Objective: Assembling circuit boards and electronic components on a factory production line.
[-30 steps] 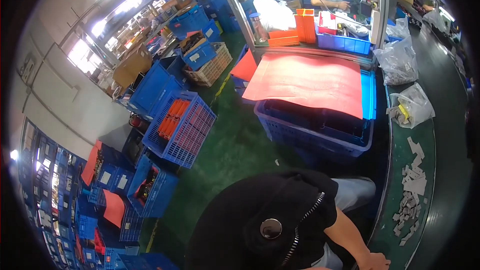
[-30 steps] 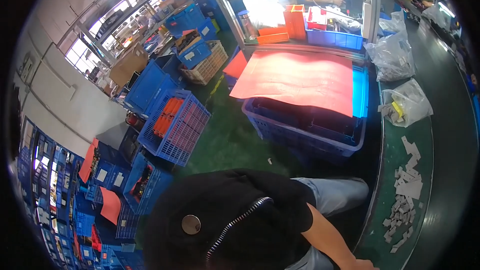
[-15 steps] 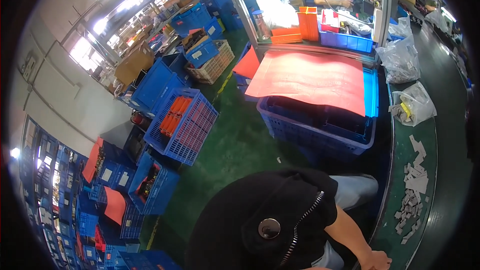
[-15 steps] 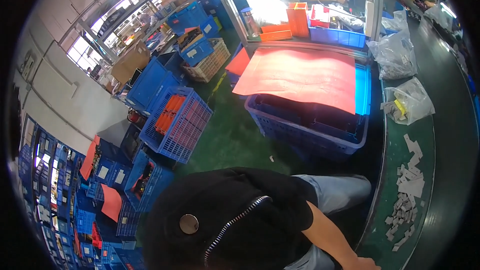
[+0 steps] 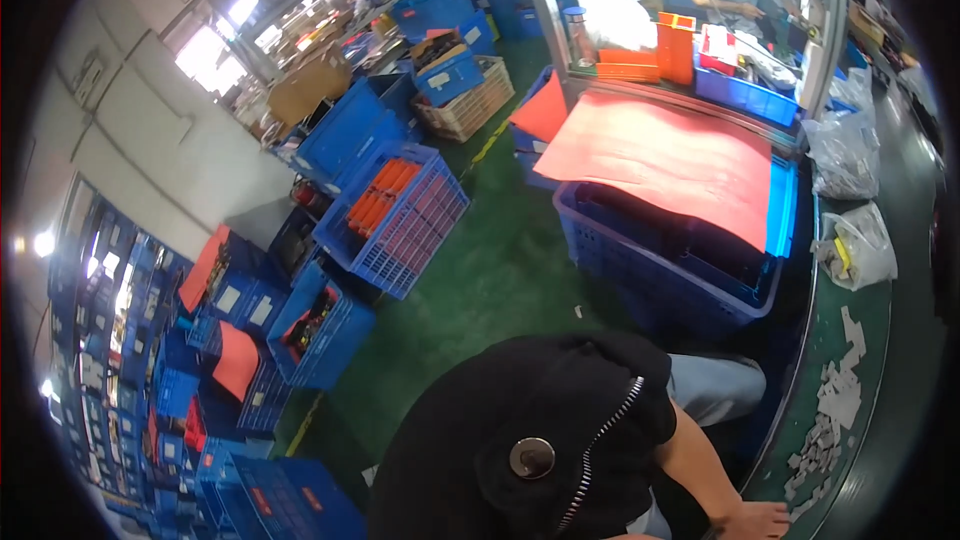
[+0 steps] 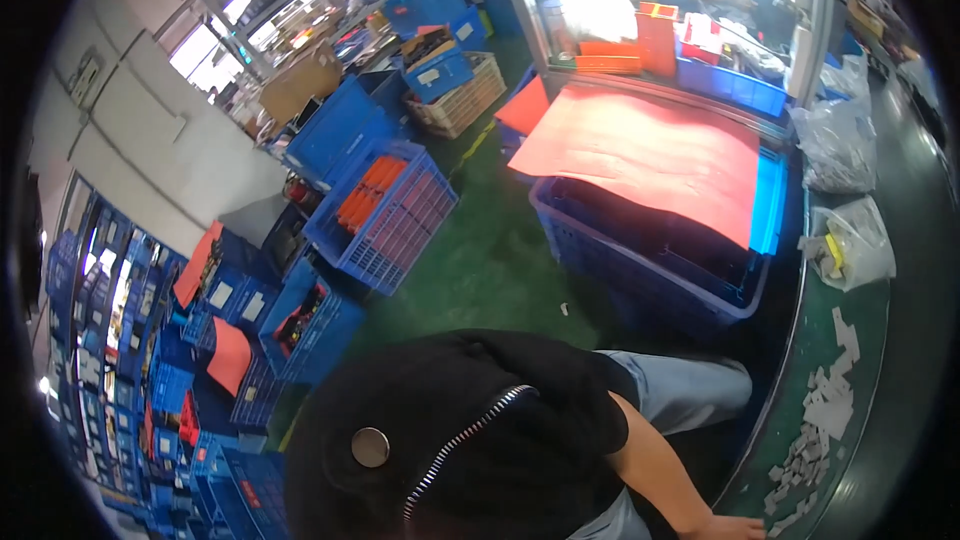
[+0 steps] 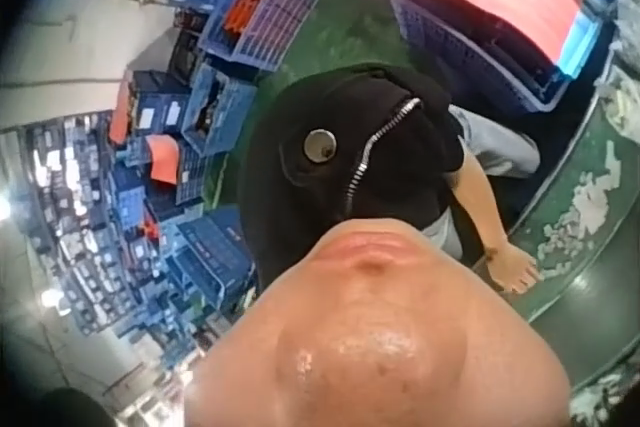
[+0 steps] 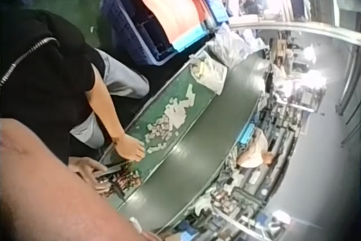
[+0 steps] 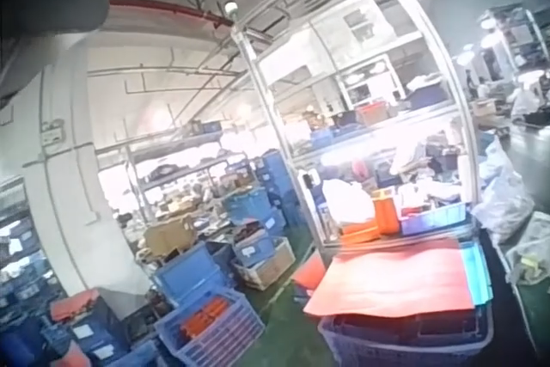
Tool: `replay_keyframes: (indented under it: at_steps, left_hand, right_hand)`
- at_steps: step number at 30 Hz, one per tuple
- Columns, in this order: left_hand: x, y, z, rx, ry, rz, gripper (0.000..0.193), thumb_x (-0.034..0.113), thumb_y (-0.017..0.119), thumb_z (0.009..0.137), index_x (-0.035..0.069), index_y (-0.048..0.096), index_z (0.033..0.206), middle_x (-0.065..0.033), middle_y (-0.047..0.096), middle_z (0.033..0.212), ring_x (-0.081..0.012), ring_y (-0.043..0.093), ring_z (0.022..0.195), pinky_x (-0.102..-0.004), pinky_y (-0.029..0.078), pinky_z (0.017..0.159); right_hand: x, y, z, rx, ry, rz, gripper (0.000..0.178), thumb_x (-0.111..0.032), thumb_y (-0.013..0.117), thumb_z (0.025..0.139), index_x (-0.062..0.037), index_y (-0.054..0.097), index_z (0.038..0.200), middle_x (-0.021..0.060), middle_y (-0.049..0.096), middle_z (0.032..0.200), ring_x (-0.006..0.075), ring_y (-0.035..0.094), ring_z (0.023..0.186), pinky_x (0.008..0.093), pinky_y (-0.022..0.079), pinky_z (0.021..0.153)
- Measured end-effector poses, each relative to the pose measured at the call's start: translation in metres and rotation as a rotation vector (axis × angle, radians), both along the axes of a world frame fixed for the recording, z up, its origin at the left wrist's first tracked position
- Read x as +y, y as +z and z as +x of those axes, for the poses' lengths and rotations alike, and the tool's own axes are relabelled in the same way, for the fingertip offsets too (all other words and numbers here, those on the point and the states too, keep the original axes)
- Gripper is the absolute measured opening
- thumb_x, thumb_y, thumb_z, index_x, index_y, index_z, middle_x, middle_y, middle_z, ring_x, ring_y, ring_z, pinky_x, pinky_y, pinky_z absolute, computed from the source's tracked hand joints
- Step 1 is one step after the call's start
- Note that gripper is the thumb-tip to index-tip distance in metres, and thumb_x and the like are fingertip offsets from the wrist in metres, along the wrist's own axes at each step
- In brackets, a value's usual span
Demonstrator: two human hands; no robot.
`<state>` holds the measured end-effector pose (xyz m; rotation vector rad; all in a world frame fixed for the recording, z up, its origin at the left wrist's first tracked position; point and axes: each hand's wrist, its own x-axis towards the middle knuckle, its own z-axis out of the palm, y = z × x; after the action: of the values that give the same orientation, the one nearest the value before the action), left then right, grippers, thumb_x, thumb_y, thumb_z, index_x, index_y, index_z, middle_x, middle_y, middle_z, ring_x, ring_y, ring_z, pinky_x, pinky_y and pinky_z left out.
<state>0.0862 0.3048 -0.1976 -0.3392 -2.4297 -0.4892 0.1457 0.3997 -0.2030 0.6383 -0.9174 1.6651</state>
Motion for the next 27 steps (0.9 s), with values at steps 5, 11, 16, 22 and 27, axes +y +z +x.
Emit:
replay_keyframes:
  at_steps: [5,11,16,22,27]
  left_hand:
    - [-0.037,-0.042,-0.074,0.102,0.098,-0.189,0.059,0.038,0.052,0.085,-0.007,0.054,0.122,-0.0248,0.049,0.126,-0.0361,0.041,0.123,-0.0535,0.024,0.102]
    - [-0.076,-0.043,-0.036,0.044,0.127,-0.034,0.036,0.033,0.059,0.081,0.004,0.068,0.1,-0.014,0.061,0.107,-0.034,0.053,0.106,-0.0494,0.039,0.09]
    - [-0.08,-0.004,-0.015,-0.16,0.121,-0.027,0.024,0.028,0.052,0.094,0.008,0.061,0.103,-0.013,0.059,0.107,-0.0298,0.055,0.107,-0.0467,0.043,0.089]
    - [-0.084,-0.012,-0.008,-0.029,0.143,-0.015,0.021,0.028,0.052,0.091,0.009,0.061,0.094,-0.0119,0.059,0.098,-0.0305,0.057,0.099,-0.046,0.044,0.083]
    - [-0.082,-0.006,-0.014,-0.067,0.037,-0.038,0.025,0.028,0.049,0.092,0.007,0.063,0.096,-0.0123,0.059,0.099,-0.0335,0.058,0.099,-0.05,0.047,0.083]
  right_hand:
    - [-0.013,0.01,-0.025,0.072,0.075,-0.098,0.069,-0.057,0.051,0.092,0.0007,0.04,0.129,0.0198,0.043,0.121,0.0349,0.045,0.103,0.0476,0.037,0.088]
    - [-0.011,0.029,-0.01,-0.486,-0.608,1.175,0.059,-0.047,0.054,0.094,0.0049,0.046,0.12,0.0215,0.047,0.112,0.0389,0.047,0.1,0.0507,0.037,0.088]
    - [-0.021,0.022,-0.029,-0.538,-0.595,1.213,0.058,-0.047,0.054,0.094,0.0053,0.047,0.118,0.0232,0.047,0.112,0.0396,0.047,0.101,0.0519,0.037,0.088]
    - [-0.029,0.005,-0.047,-0.554,-0.507,1.257,0.058,-0.047,0.054,0.094,0.0032,0.049,0.121,0.0223,0.048,0.115,0.0401,0.048,0.102,0.0536,0.038,0.089]
    - [-0.041,-0.002,-0.082,-0.476,-0.402,1.276,0.058,-0.047,0.055,0.093,0.0027,0.049,0.122,0.0221,0.049,0.116,0.0401,0.048,0.102,0.0537,0.038,0.089]
